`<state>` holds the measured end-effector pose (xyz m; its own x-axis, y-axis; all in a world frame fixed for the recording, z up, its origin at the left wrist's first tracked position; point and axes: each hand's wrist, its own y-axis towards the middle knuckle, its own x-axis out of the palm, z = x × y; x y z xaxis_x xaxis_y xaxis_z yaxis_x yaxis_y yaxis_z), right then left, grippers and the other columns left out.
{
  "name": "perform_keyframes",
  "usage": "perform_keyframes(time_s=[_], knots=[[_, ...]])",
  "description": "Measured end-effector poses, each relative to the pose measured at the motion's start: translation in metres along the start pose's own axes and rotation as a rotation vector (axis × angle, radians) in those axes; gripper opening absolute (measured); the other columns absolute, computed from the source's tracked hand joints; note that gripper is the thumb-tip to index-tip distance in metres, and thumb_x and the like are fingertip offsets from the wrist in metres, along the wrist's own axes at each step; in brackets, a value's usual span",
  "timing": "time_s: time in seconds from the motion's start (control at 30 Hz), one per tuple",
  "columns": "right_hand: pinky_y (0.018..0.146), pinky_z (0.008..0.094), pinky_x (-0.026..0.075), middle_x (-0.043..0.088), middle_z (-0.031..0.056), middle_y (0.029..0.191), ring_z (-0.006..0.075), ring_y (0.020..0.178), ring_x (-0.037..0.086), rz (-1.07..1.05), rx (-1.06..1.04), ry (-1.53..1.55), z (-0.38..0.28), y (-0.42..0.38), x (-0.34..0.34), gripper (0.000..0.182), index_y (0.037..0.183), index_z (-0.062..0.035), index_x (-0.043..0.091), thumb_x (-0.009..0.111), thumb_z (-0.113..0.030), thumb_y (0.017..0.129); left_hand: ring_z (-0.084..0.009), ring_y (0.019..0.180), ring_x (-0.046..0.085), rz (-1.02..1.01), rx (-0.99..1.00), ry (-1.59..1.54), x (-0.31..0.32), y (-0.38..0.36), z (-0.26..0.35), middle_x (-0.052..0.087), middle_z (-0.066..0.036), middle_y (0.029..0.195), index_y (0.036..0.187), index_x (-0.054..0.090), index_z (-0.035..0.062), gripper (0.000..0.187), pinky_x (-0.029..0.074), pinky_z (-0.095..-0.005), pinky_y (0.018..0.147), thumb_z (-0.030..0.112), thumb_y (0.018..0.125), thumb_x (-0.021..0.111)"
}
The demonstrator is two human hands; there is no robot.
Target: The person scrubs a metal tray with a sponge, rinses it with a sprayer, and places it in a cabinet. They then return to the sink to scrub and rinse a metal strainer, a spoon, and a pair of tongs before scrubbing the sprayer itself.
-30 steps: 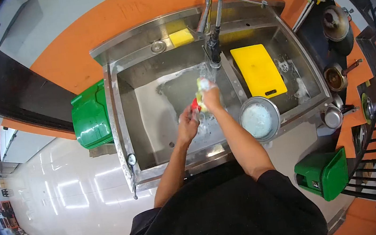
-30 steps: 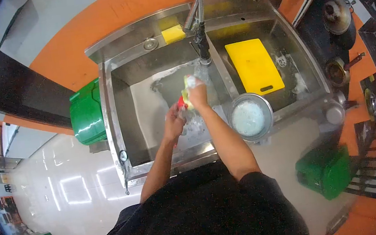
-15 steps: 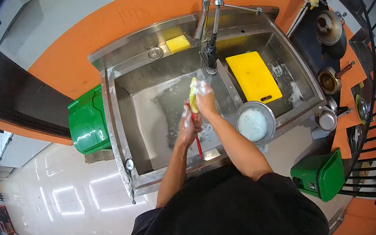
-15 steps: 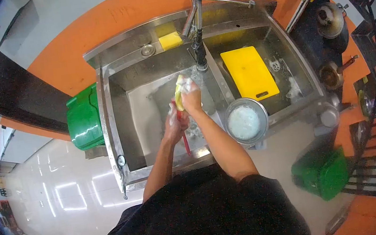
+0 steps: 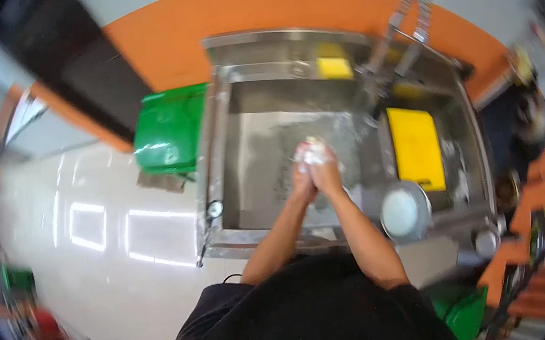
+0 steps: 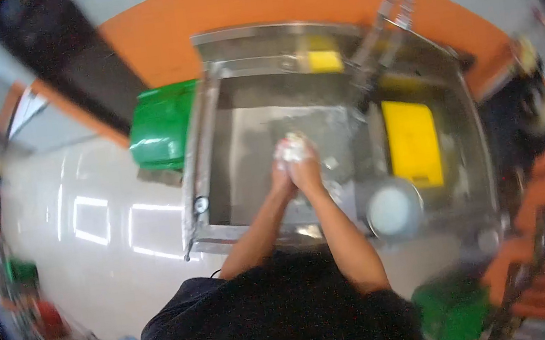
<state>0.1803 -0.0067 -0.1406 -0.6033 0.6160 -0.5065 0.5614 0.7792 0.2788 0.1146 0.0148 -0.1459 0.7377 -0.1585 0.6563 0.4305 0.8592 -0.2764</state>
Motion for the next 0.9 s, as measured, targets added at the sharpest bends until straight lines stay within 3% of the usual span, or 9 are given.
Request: perform_keyframes(time_s=[0.07,0.17,0.23,0.3,0.43,0.63,0.73,0.77,0.9], knots=[[0.088,0.0409,0.048,0.067,0.0188,0.108,0.0347,0.101,0.063,-0.06,-0.035,0.026,0.023,-0.007,0.017,0.033,0.118,-0.0059,0.061,0.06,-0.022,0.089,-0.0157,0.096,0.054,0.073,-0.02,-0.011,0.009,-0.017,0.022,0.06,-0.006,0.104,0.107,0.059,0.0099,0.028,0.044,-0.0329,0.088,0.033,0.1,0.045],[0.085,0.0388,0.05,0.067,0.0174,0.109,0.0289,0.1,0.064,-0.168,0.163,-0.15,-0.015,-0.014,0.009,0.035,0.12,-0.0059,0.057,0.063,-0.018,0.087,-0.0202,0.098,0.056,0.12,0.735,0.706,-0.049,0.022,-0.036,0.06,-0.009,0.099,0.096,0.06,0.0048,0.021,0.046,-0.0353,0.087,0.02,0.082,0.066],[0.078,0.0388,0.051,0.064,0.0123,0.104,0.0242,0.093,0.062,-0.217,0.109,-0.1,0.016,-0.01,0.026,0.042,0.125,-0.0076,0.046,0.063,-0.018,0.088,-0.0324,0.116,0.054,-0.016,0.507,0.8,-0.061,0.02,-0.023,0.058,-0.018,0.121,0.116,0.059,0.0029,0.042,0.039,-0.0422,0.102,0.031,0.086,0.063],[0.078,0.0365,0.051,0.06,0.0108,0.103,0.0227,0.091,0.06,-0.133,0.075,0.072,0.02,-0.013,0.037,0.041,0.124,-0.008,0.044,0.063,-0.014,0.088,-0.0172,0.097,0.055,0.057,0.438,0.329,-0.041,-0.002,-0.01,0.061,-0.008,0.102,0.098,0.057,0.004,0.016,0.045,-0.0351,0.086,0.019,0.095,0.052],[0.081,0.0356,0.048,0.059,0.0122,0.108,0.0223,0.094,0.059,-0.208,0.074,0.067,-0.018,-0.021,0.038,0.038,0.126,-0.0071,0.045,0.057,-0.013,0.091,-0.0147,0.097,0.059,0.115,0.372,0.26,-0.054,-0.014,0.01,0.064,-0.006,0.098,0.105,0.056,0.0037,0.016,0.048,-0.0315,0.086,0.013,0.1,0.044],[0.08,0.0335,0.047,0.063,0.0105,0.102,0.0199,0.091,0.059,-0.578,-0.081,0.135,0.017,-0.037,0.038,0.02,0.107,-0.0022,0.06,0.055,-0.016,0.092,-0.015,0.095,0.061,0.06,0.599,-0.161,-0.067,-0.01,0.024,0.068,-0.008,0.108,0.11,0.058,0.0037,0.029,0.048,-0.0329,0.085,0.026,0.103,0.042],[0.078,0.0329,0.047,0.063,0.0103,0.095,0.0182,0.086,0.059,-0.468,0.134,0.384,-0.03,-0.043,0.035,0.02,0.101,0.0001,0.061,0.051,-0.015,0.094,-0.0158,0.096,0.061,0.145,0.499,0.336,-0.06,-0.032,0.033,0.069,-0.012,0.105,0.11,0.056,0.0038,0.032,0.048,-0.0335,0.086,0.031,0.104,0.04],[0.078,0.0329,0.047,0.063,0.0103,0.095,0.0182,0.086,0.059,-0.465,0.129,0.384,-0.014,-0.042,0.035,0.02,0.101,0.0001,0.061,0.051,-0.015,0.094,-0.0159,0.093,0.061,0.002,0.519,0.062,-0.062,-0.025,0.028,0.069,-0.012,0.103,0.107,0.055,0.0043,0.032,0.048,-0.0323,0.085,0.032,0.103,0.04],[0.074,0.0337,0.046,0.063,0.0099,0.092,0.0164,0.083,0.057,-0.612,-0.229,0.162,0.018,-0.05,0.022,0.026,0.101,-0.0006,0.061,0.047,-0.022,0.098,-0.016,0.085,0.058,-0.005,0.4,0.083,-0.084,-0.028,0.032,0.068,-0.008,0.098,0.1,0.058,0.006,0.025,0.048,-0.0318,0.081,0.028,0.101,0.046]])
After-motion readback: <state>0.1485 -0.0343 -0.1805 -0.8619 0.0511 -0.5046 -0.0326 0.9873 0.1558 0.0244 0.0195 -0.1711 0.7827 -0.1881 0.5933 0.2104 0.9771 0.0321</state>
